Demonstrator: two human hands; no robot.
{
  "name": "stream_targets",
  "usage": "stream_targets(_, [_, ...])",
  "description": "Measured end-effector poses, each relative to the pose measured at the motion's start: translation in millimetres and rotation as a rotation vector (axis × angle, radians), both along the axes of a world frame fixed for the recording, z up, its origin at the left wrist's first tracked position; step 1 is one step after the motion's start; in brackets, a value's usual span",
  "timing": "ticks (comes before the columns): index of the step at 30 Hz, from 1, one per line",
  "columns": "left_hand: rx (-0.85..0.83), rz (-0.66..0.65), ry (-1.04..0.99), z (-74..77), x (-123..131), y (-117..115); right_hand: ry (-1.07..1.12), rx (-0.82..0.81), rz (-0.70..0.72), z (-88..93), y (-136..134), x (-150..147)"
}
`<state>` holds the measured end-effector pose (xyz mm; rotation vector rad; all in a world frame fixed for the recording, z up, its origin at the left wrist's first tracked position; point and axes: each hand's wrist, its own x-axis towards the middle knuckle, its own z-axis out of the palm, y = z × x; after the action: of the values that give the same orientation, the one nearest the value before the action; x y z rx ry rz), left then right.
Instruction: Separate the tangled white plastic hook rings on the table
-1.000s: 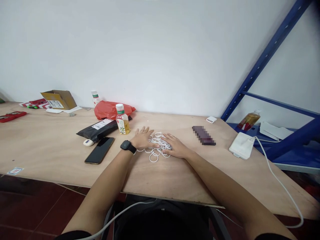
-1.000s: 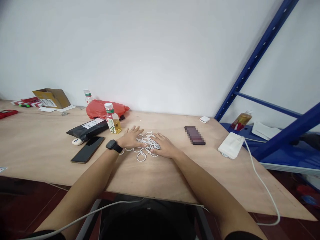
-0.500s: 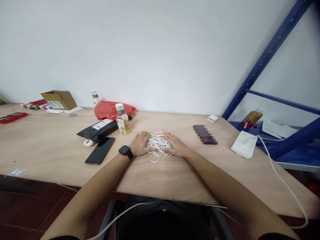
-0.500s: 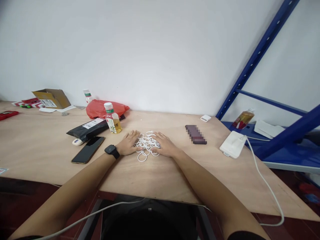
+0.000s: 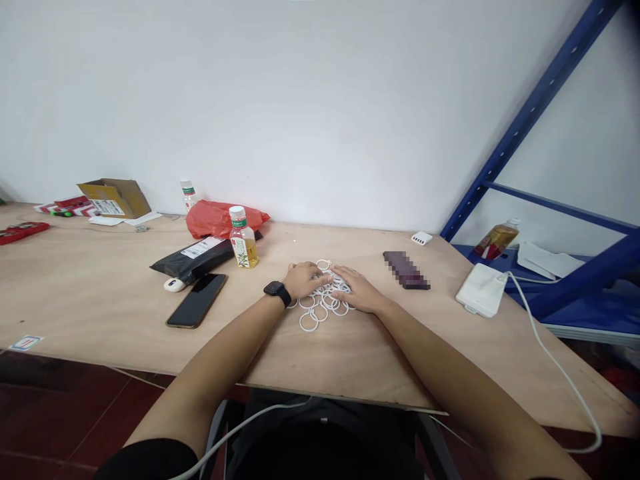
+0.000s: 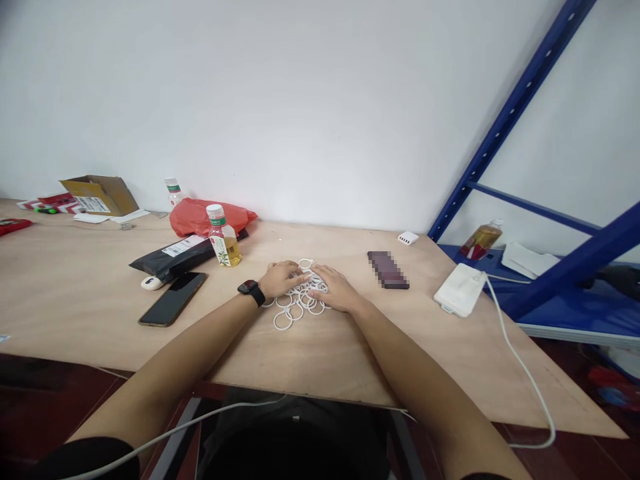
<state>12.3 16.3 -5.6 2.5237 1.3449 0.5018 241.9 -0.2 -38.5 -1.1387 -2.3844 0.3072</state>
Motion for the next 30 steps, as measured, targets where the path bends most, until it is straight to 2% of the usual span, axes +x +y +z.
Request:
stream_targets(2, [0.023,0.057,-0.017,4.9,6.9,9.0,0.007,0.014,0.018,-0.3,0.6,-1.0])
stream_targets(4, [0.027,0.057,-0.004,8.1,14.7,17.7,0.006,0.024,0.016,0.0,0.4,-1.9])
stream_targets(7, [-0.055,-0.056,0.093,8.0,23.2,23.7,0.009,0.046,-0.006,1.1,-0.5,-1.1])
stream_targets(10, [-0.067,-0.128,0.142,4.7,23.6,18.4,0.010,0.054,-0.021,2.1,-0.9,1.4])
stream_targets(19, [0.043,-0.138,0.181,7.8,8.3,-1.0,-0.011,0.018,-0.038,2.8,-0.9,1.9])
stream_targets(24, [0.078,-0.102,0.139,10.1,5.4,-11.5,0.025,0.022,-0.065,3.3,-0.9,1.1])
stream_targets(30, [0.104,-0.016,0.061,3.4,1.9,-13.7,0.069,0.055,-0.085,0.2,2.1,-1.1])
